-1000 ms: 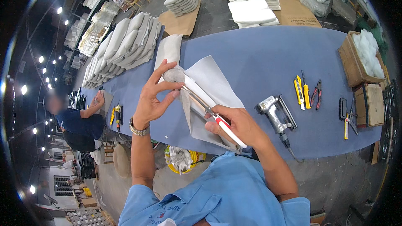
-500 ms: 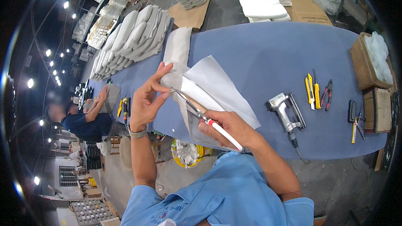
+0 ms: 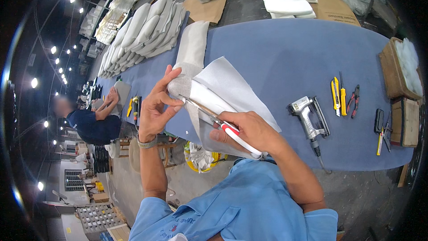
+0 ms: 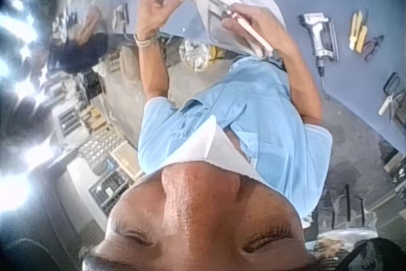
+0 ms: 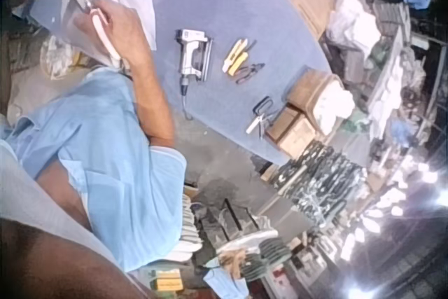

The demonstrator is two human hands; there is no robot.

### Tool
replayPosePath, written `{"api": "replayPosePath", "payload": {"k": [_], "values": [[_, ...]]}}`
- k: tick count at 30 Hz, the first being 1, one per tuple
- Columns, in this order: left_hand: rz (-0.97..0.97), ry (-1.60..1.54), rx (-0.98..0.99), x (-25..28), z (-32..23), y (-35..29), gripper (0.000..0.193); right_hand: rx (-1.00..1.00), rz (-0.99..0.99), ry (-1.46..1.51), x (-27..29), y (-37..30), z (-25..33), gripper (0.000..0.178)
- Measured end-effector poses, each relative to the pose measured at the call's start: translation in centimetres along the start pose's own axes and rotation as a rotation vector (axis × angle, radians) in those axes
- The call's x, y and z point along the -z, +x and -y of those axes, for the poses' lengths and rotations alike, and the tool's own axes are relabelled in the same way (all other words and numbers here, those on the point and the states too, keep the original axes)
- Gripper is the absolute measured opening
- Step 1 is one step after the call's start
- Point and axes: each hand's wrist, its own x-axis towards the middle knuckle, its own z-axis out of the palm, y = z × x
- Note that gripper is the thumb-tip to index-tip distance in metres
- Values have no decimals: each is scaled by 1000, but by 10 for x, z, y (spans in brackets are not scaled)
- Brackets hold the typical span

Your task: The person assembles white cushion covers by inserting foam inserts, folding edges, and securing seams with a pneumatic staple gun. They trim excess fabric with scissors and place finished cushions on the table. The person also uses a utility knife to cut foam inserts.

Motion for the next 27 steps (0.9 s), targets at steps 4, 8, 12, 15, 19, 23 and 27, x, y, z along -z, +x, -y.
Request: {"api": "replayPosePath", "payload": {"k": [4, 8, 12, 15, 19, 23, 27], "values": [[4, 9, -3, -1, -1, -1, 13, -5, 24, 38, 5, 0, 0, 50], [9, 31, -3, -2, -3, -3, 13, 10, 53, 15, 9, 4, -3, 54], [31, 70, -31, -1, -3, -2, 11, 32, 40, 7, 10, 8, -4, 54], [26, 68, -20, -2, -5, 0, 13, 5, 24, 11, 6, 8, -3, 48], [37, 72, -20, -1, -3, 1, 15, 24, -19, -29, 1, 8, -2, 39], [50, 51, -22, 2, -4, 0, 13, 9, -59, -49, -7, 6, -5, 37], [37, -35, -2, 2, -4, -3, 10, -11, -35, -17, -7, 6, -4, 38]]}}
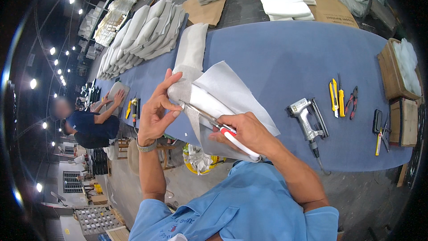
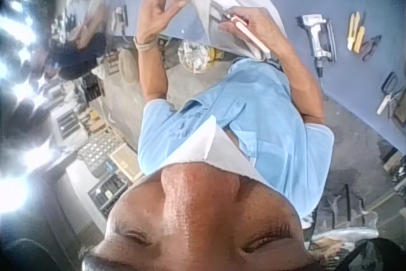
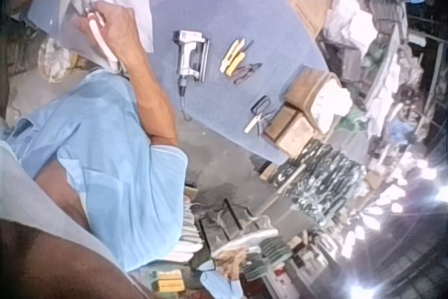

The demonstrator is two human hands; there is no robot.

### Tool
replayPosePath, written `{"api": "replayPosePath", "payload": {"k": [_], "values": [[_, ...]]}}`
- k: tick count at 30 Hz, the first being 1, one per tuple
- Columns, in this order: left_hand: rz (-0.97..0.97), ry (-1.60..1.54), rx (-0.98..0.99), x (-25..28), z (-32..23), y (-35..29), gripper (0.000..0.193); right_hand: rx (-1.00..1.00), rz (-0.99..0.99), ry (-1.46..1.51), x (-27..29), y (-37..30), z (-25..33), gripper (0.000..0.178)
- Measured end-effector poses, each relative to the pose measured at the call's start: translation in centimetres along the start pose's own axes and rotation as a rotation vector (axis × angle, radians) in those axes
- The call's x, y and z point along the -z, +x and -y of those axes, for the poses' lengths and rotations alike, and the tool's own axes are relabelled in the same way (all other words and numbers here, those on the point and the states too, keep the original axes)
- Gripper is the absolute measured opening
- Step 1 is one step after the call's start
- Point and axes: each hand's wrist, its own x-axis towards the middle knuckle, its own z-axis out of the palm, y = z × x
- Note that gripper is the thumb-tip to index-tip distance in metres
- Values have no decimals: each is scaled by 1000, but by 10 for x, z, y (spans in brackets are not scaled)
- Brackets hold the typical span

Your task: The person assembles white cushion covers by inserting foam inserts, folding edges, and securing seams with a pneumatic staple gun. They trim excess fabric with scissors and place finished cushions on the table. The person also uses a utility knife to cut foam inserts.

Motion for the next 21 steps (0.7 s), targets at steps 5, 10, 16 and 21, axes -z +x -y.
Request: {"api": "replayPosePath", "payload": {"k": [5, 10, 16, 21], "values": [[-12, -45, 1, -1, -1, -3, 10, -34, 111, 53, 10, -7, -1, 49], [-74, -103, -7, -5, 2, -6, 10, 6, 124, 42, 12, -12, -5, 52], [-133, 62, 38, -10, -4, -1, 7, 74, -30, -79, 2, -12, -3, 39], [-14, 431, -18, 0, -25, 14, 3, 89, -154, -242, -5, -15, 4, 44]]}}
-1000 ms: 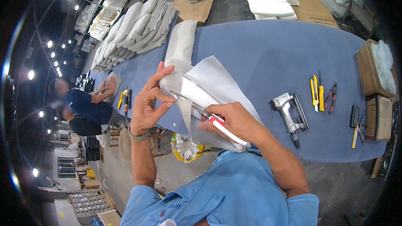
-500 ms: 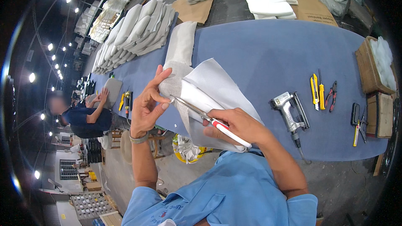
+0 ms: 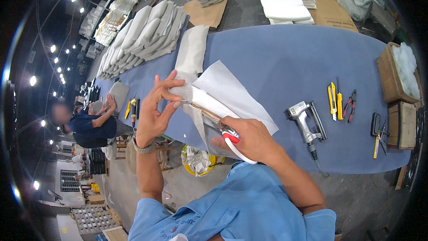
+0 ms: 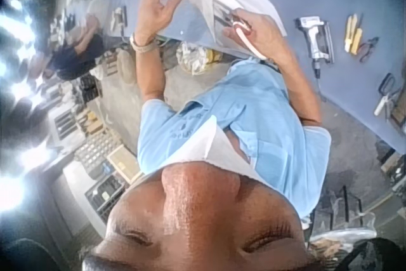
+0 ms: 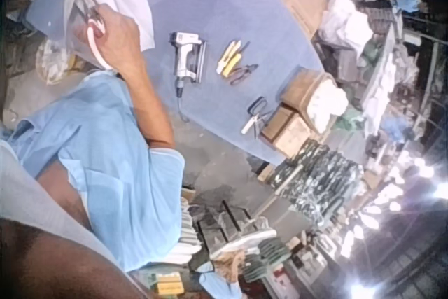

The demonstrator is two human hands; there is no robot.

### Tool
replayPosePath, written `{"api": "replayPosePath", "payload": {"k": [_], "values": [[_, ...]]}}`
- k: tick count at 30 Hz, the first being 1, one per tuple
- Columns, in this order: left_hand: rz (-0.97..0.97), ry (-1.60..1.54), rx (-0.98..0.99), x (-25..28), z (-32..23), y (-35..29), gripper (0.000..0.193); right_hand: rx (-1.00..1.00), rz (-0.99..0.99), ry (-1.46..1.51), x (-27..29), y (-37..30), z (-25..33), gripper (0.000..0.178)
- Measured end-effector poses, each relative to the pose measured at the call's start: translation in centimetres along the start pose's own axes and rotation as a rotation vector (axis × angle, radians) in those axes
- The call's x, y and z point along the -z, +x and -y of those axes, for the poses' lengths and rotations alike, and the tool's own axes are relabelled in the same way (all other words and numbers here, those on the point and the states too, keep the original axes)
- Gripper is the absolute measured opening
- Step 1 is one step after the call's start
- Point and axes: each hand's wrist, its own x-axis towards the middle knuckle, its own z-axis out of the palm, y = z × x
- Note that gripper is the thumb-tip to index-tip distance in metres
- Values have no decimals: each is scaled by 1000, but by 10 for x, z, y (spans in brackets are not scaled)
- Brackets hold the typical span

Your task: The person assembles white cushion covers by inserting foam inserts, folding edges, and securing seams with a pneumatic staple gun. They trim excess fabric with scissors and place finished cushions on the table. The person also uses a utility knife to cut foam inserts.

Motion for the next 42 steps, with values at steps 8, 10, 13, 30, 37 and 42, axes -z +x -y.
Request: {"api": "replayPosePath", "payload": {"k": [8, 10, 13, 30, 37, 42], "values": [[180, -297, 82, 8, 8, 34, 5, -46, 1, -72, 6, -2, 4, 58], [240, -295, 99, 13, 11, 42, 6, -28, -19, -49, 5, -1, 0, 60], [283, -314, 58, 11, 15, 52, 8, -65, 7, -57, 9, 2, 4, 63], [407, -151, 184, 6, 0, 84, 12, -141, -17, -21, 23, -1, 8, 67], [415, -98, 145, 1, -5, 90, 13, -133, -96, -143, 23, -3, 9, 66], [370, -120, 104, -3, -13, 93, 13, -179, -59, -151, 34, -6, 17, 65]]}}
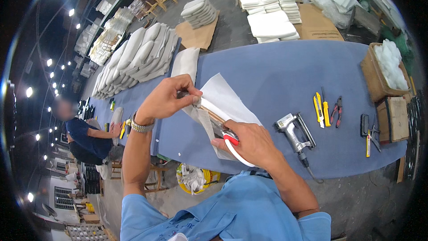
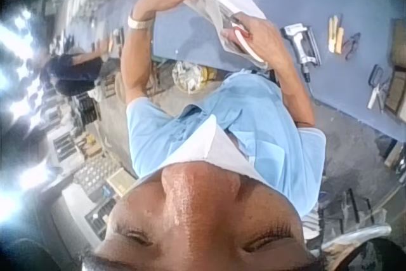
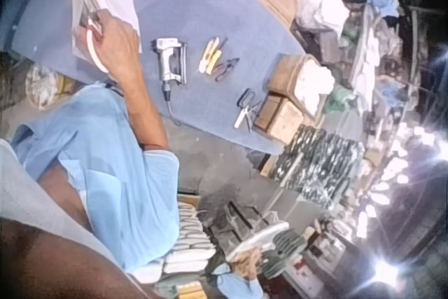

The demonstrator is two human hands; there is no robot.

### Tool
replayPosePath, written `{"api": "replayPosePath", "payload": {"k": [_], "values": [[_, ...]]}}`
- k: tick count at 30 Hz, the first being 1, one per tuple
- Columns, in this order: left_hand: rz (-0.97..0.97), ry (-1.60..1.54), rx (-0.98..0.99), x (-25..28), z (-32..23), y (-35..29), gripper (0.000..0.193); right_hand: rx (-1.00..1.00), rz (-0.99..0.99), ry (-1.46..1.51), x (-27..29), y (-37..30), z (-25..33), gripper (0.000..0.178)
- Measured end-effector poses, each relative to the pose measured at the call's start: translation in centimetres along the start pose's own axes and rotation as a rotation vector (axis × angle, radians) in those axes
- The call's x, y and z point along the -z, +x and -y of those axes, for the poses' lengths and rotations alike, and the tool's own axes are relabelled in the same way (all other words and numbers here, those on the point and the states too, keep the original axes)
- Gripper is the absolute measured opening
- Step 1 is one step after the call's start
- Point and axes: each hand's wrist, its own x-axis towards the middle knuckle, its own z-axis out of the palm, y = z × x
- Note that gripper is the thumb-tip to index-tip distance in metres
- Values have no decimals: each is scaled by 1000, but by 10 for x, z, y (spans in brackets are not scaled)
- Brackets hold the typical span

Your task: The person assembles white cushion covers by inserting foam inserts, folding edges, and securing seams with a pneumatic staple gun. They trim excess fabric with scissors and place finished cushions on the table. The person also uses a utility knife to cut foam inserts.

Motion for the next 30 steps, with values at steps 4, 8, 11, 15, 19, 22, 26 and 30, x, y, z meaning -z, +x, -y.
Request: {"api": "replayPosePath", "payload": {"k": [4, 8, 11, 15, 19, 22, 26, 30], "values": [[-24, 65, -29, -4, 2, -1, 15, 31, -12, -41, -2, 2, -3, 56], [14, 47, -62, -8, 2, 19, 15, -1, -32, -63, 8, 2, -7, 66], [-6, 44, -90, -4, 4, 14, 15, 4, -21, -63, 5, 6, -7, 65], [-11, -95, -72, -13, 0, 29, 13, -15, -49, -79, 6, 9, -26, 66], [-82, -109, -32, -25, 19, 39, 14, -9, -19, -72, 10, 3, -31, 68], [-289, -102, -64, -42, 51, 59, 15, 38, -59, -88, 5, -12, -67, 67], [-628, -20, -82, -52, 92, 79, 15, -308, -250, -207, 13, -75, -141, 63], [-753, -167, -68, -46, 155, 76, 13, -763, -454, -383, 19, -145, -248, 43]]}}
